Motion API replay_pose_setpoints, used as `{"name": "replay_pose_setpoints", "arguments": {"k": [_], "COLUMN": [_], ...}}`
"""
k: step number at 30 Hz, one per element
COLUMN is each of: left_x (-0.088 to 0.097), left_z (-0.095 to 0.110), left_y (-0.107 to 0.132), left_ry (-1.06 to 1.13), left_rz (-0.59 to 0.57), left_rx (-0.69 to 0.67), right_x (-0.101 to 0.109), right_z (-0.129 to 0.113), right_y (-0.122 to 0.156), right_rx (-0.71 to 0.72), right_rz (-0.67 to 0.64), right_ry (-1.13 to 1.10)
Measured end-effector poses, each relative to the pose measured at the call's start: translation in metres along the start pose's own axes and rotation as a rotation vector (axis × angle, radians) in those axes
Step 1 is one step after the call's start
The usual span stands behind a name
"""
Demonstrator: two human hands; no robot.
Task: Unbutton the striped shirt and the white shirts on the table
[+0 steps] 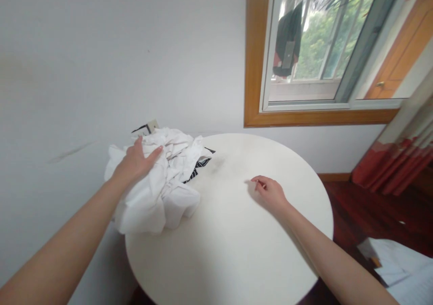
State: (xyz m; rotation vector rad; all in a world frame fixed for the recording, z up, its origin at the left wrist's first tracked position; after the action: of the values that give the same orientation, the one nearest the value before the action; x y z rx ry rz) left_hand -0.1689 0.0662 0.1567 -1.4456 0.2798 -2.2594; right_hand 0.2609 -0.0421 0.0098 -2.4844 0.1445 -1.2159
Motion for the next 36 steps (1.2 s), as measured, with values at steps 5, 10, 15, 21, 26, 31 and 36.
{"name": "replay_pose_setpoints", "arguments": {"k": [5,10,15,21,26,31,36], "left_x": [0.026,-0.005,-0.115,-0.183,-0.180,-0.180,-0.180], "left_z": [0.037,0.115,0.146,0.130,0.130,0.132,0.132], "left_y": [0.020,0.085,0.163,0.190,0.190,0.191,0.192], "left_ry": [-0.074,-0.069,0.019,0.022,0.043,0.042,0.016], "left_rz": [0.277,0.229,-0.216,-0.449,-0.440,-0.436,-0.442], "left_rx": [-0.140,-0.567,-0.734,-0.493,-0.498,-0.499,-0.504], "right_x": [0.001,-0.009,-0.016,-0.016,-0.016,-0.016,-0.016], "right_z": [0.025,0.051,0.054,0.053,0.054,0.056,0.057], "right_y": [-0.011,-0.014,-0.010,-0.009,-0.008,-0.008,-0.008], "right_rx": [-0.037,-0.122,-0.075,-0.070,-0.056,-0.046,-0.042], "right_rz": [-0.181,-0.336,-0.339,-0.309,-0.280,-0.269,-0.261], "right_ry": [0.340,0.487,0.528,0.549,0.563,0.572,0.560]}}
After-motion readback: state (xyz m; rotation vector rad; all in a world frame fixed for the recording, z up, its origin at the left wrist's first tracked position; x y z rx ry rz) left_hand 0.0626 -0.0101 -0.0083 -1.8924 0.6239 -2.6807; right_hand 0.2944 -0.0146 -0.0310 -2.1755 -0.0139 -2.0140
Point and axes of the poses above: each hand's wrist, its own y-axis away from the middle knuckle, its own x-axis out of the back of the hand, z = x × y, the point moved 7 cm from there along -y, towards the middle knuckle, and after that the axes turned 8 degrees about x, right-handed, at the moved point
